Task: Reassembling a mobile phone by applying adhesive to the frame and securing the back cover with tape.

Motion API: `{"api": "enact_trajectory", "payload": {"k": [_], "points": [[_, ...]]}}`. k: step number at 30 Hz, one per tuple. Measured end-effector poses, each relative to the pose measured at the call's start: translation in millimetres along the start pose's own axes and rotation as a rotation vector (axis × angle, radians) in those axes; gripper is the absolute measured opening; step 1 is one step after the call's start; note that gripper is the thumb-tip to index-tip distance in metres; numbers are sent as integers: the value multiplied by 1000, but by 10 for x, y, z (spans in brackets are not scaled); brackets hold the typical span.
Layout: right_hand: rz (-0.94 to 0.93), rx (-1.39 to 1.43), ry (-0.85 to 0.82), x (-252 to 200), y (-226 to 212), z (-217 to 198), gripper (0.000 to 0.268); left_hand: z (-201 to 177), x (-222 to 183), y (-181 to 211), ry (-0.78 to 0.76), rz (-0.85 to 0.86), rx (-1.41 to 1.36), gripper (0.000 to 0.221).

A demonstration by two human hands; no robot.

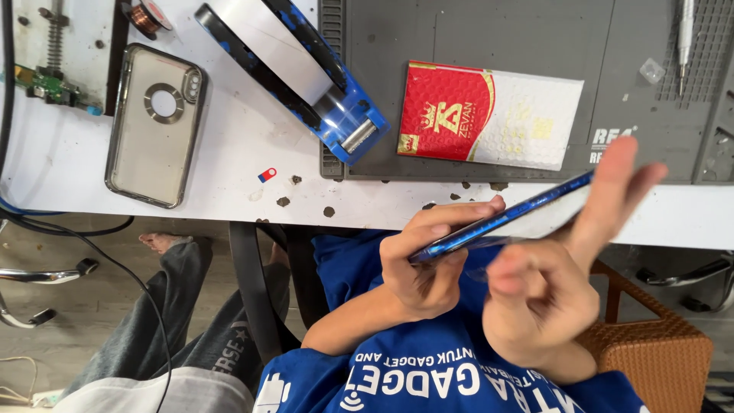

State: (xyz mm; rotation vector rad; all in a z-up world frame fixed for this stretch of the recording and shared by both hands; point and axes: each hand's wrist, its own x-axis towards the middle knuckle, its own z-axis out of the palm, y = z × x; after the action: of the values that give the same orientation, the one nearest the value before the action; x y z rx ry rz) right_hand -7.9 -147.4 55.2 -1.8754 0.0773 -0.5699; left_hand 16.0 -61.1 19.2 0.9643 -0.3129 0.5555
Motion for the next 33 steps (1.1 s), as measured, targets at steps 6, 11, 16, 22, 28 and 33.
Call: {"api": "enact_trajectory", "payload": {"k": [6,11,16,22,28,33], "points": [[83,13,-192,109,-64,79,37,67,-78,-19,91,-1,56,27],[104,3,-199,108,-25,77,38,36,-89,-33,71,5,85,25],[102,-17,-221,126,-48,95,37,18,-99,-33,63,7,82,28],[87,30,-199,75,42,139,34,-13,-117,-73,43,43,91,30],[-19,-101,-191,142,10,197,46,-47,-147,-68,29,29,119,34],[-117,-252,-189,292,-82,273,102,-76,-131,-84,18,17,150,27]]}}
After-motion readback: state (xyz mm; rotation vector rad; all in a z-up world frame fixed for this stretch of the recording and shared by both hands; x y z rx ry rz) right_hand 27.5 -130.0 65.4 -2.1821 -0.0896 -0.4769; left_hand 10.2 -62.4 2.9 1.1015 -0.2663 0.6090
